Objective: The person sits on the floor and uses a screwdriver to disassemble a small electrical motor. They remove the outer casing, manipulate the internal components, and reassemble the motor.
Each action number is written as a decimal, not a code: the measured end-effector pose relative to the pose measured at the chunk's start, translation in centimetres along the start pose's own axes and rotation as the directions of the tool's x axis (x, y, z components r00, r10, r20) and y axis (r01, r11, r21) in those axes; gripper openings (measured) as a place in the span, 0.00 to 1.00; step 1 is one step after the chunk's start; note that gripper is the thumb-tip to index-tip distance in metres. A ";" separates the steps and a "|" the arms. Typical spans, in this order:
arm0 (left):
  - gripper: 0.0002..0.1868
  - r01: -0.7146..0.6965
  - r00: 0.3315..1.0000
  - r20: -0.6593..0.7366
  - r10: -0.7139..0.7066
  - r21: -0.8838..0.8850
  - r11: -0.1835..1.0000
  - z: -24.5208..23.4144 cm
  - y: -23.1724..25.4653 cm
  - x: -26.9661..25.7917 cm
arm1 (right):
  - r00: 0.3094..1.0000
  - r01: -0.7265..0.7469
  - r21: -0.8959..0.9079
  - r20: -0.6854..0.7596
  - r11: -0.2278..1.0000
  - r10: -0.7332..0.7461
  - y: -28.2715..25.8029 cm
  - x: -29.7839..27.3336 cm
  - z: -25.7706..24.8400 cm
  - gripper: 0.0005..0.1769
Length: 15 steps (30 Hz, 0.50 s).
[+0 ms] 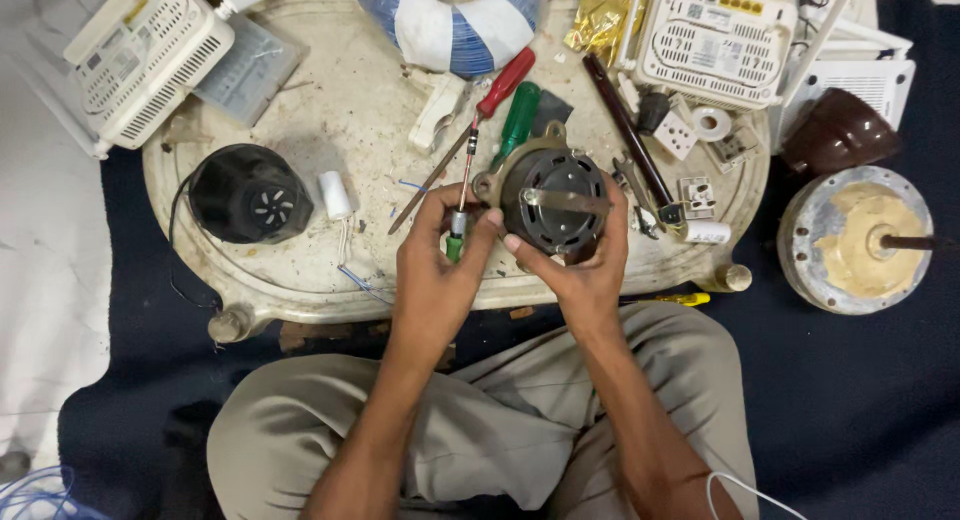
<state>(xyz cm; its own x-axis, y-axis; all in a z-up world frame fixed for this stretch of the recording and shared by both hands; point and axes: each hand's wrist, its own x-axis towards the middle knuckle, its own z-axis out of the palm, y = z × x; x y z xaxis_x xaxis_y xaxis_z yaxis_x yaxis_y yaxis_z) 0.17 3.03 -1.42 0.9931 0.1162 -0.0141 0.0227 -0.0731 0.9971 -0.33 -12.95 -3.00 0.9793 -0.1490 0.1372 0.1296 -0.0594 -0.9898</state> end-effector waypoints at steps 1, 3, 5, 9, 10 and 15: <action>0.10 0.091 0.996 0.001 -0.091 -0.053 0.994 0.0 -0.4 0.0 | 0.999 -0.034 0.025 -0.003 0.999 0.034 0.1 0.1 0.1 0.52; 0.10 0.261 0.965 0.016 -0.262 -0.162 0.952 0.0 -1.5 0.3 | 0.997 -0.072 0.027 -0.011 0.997 0.073 0.4 0.3 0.4 0.51; 0.13 0.325 0.944 0.005 -0.329 -0.159 0.932 0.2 -3.1 0.7 | 0.996 -0.086 -0.020 -0.020 0.996 0.085 0.6 0.4 0.6 0.48; 0.12 -0.043 0.996 -0.056 0.074 0.430 0.902 0.5 -6.3 1.0 | 0.990 -0.119 -0.107 -0.088 0.987 0.110 0.9 0.2 0.7 0.43; 0.12 -0.005 0.997 -0.066 0.036 0.426 0.904 0.6 -6.8 1.0 | 0.989 -0.123 -0.099 -0.089 0.987 0.114 0.9 0.1 0.7 0.42; 0.16 0.194 0.978 -0.186 -0.094 0.648 0.737 0.9 -7.7 0.3 | 0.947 -0.297 -0.009 -0.128 0.955 0.293 0.6 -0.2 0.6 0.35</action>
